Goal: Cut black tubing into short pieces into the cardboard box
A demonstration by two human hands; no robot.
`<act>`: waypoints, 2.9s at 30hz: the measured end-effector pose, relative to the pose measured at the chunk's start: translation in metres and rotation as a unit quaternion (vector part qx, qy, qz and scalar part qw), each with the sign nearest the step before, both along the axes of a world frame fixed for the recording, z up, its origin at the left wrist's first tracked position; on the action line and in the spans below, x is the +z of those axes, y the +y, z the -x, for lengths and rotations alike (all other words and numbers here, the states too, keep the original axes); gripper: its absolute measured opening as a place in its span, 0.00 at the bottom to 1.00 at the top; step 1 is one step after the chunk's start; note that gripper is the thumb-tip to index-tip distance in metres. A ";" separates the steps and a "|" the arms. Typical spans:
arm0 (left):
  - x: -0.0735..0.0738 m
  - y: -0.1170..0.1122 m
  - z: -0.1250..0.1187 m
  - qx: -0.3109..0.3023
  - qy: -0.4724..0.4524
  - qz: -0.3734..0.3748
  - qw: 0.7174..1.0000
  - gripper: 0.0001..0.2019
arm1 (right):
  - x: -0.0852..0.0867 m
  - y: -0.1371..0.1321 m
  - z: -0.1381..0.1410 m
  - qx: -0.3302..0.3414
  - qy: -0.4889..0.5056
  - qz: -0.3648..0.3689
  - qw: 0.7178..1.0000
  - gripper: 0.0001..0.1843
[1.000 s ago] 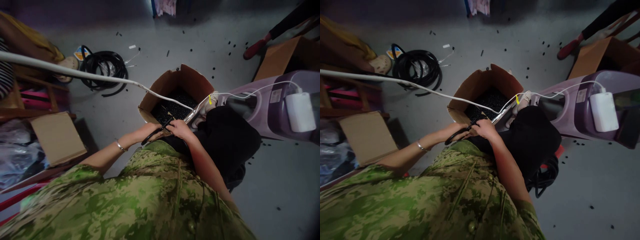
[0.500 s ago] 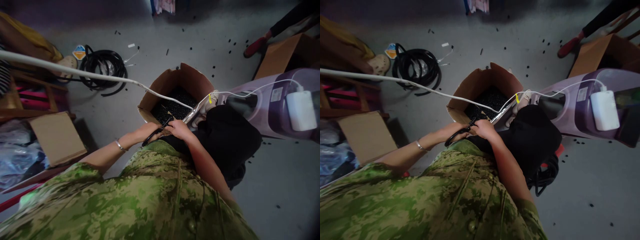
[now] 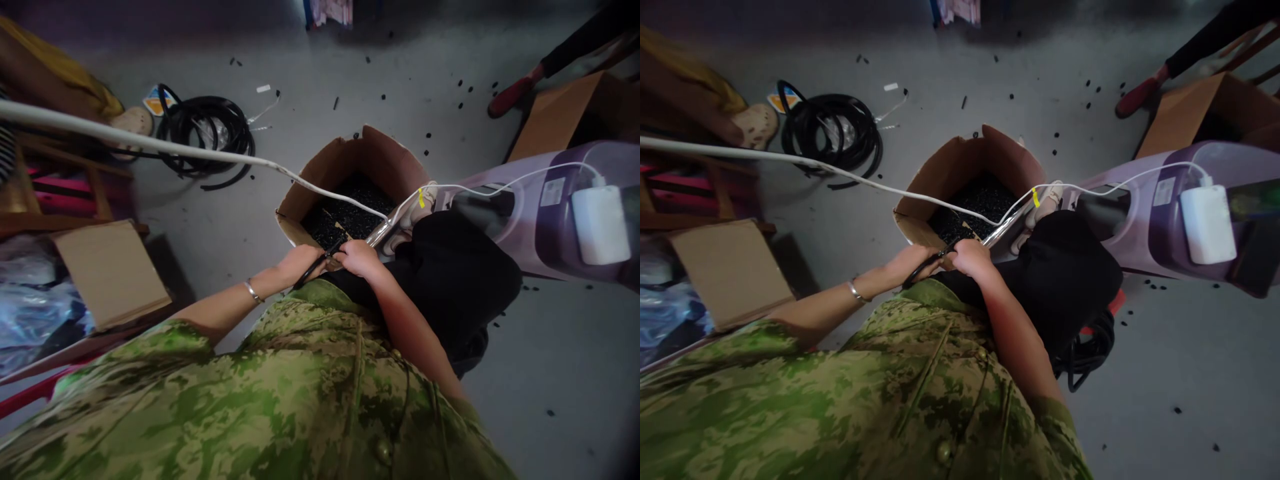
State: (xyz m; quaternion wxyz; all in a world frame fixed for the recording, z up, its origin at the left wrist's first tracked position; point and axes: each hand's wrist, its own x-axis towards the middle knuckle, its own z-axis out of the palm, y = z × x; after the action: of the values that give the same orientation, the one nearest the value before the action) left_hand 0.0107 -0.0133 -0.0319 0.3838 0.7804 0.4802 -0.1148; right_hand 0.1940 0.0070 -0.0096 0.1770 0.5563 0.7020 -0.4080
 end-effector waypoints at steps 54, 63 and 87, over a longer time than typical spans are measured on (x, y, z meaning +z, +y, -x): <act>0.037 0.015 -0.012 0.377 -0.327 0.201 0.843 0.22 | 0.041 -0.020 -0.025 -0.236 0.292 0.129 0.918 0.17; 0.015 0.014 0.004 0.219 -0.221 0.092 0.946 0.27 | 0.013 -0.004 -0.028 -0.414 0.364 -0.057 0.832 0.11; 0.010 0.009 0.006 0.144 -0.213 0.002 0.966 0.20 | -0.009 -0.007 -0.017 -0.330 0.330 -0.061 0.882 0.16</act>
State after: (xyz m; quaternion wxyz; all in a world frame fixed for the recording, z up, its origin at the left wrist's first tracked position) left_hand 0.0049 -0.0042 -0.0220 0.4915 0.7087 0.4941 0.1097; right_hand 0.2108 -0.0001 -0.0188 -0.2442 0.5985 0.5188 -0.5595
